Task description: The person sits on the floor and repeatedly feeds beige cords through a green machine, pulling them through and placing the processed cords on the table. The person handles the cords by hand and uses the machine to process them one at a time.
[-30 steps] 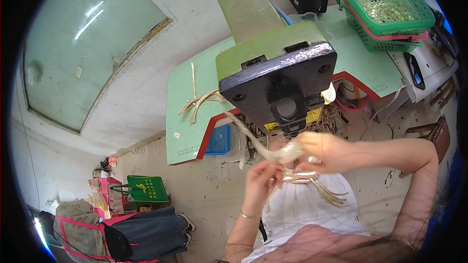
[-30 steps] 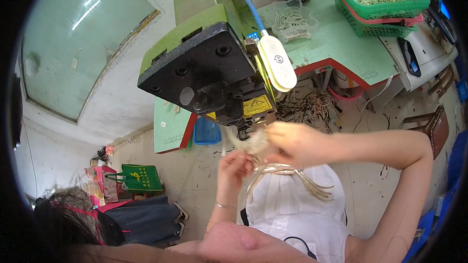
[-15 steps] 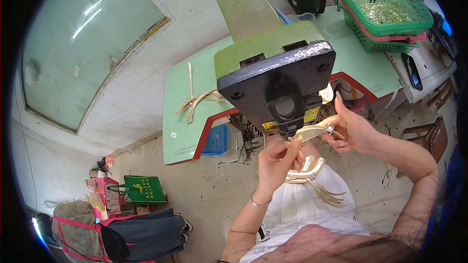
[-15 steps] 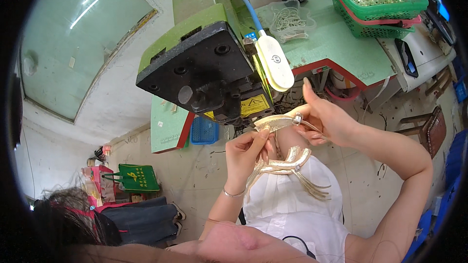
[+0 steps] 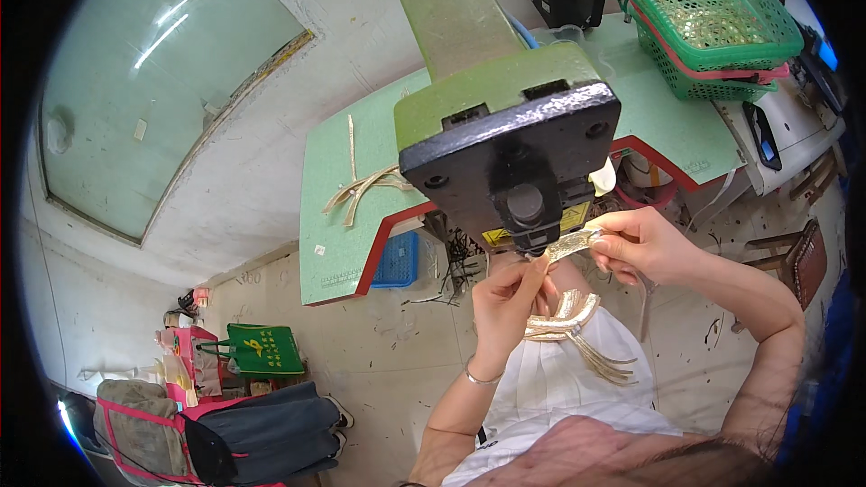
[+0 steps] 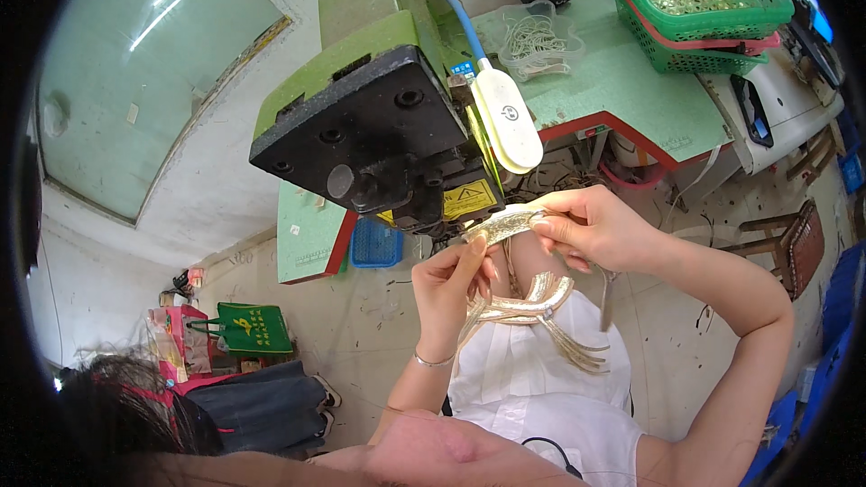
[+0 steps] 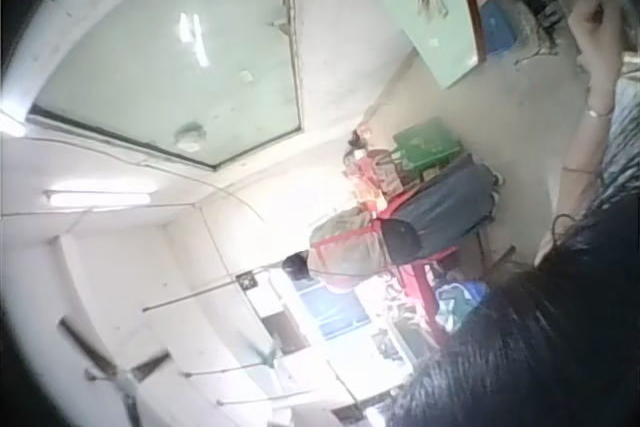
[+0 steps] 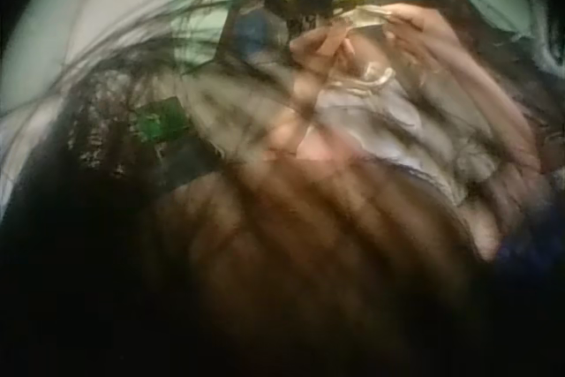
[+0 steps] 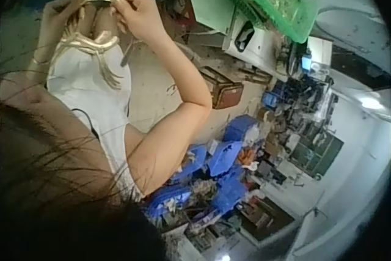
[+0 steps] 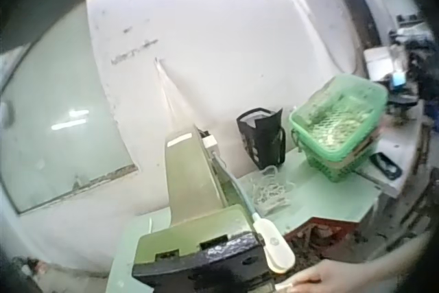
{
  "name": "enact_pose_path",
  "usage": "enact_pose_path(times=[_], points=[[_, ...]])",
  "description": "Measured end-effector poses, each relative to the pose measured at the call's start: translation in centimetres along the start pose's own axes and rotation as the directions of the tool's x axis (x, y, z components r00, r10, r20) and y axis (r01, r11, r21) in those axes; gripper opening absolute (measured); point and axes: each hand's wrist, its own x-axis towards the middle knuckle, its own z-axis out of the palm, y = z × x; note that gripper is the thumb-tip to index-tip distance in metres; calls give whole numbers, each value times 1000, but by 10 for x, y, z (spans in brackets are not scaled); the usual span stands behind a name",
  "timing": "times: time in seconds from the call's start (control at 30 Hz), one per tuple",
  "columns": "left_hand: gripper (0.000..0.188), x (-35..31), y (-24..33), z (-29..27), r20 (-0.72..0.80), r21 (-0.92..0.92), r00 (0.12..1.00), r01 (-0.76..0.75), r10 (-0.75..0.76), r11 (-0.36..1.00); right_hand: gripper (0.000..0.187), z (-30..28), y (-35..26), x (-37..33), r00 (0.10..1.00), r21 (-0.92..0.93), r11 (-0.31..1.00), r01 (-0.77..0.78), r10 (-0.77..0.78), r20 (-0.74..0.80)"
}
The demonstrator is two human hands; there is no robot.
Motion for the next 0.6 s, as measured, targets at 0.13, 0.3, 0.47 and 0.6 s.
enact_pose_path(times=[0.13,0.3,0.47,0.6], points=[[23,-10,-16,-7,-122,-70,991,-57,48,996,17,6,-3,9,999,-82,996,46,-47,-11],[25,-22,-27,-12,-254,-146,965,-107,67,983,17,17,-12,23,990,-187,974,125,-135,-37],[19,-26,-34,-18,-300,-110,950,-131,93,985,25,20,-24,33,983,-429,889,159,-181,-13],[17,-5,-22,-22,-141,342,923,-294,357,893,35,10,-27,44,969,-645,730,225,-235,72]])
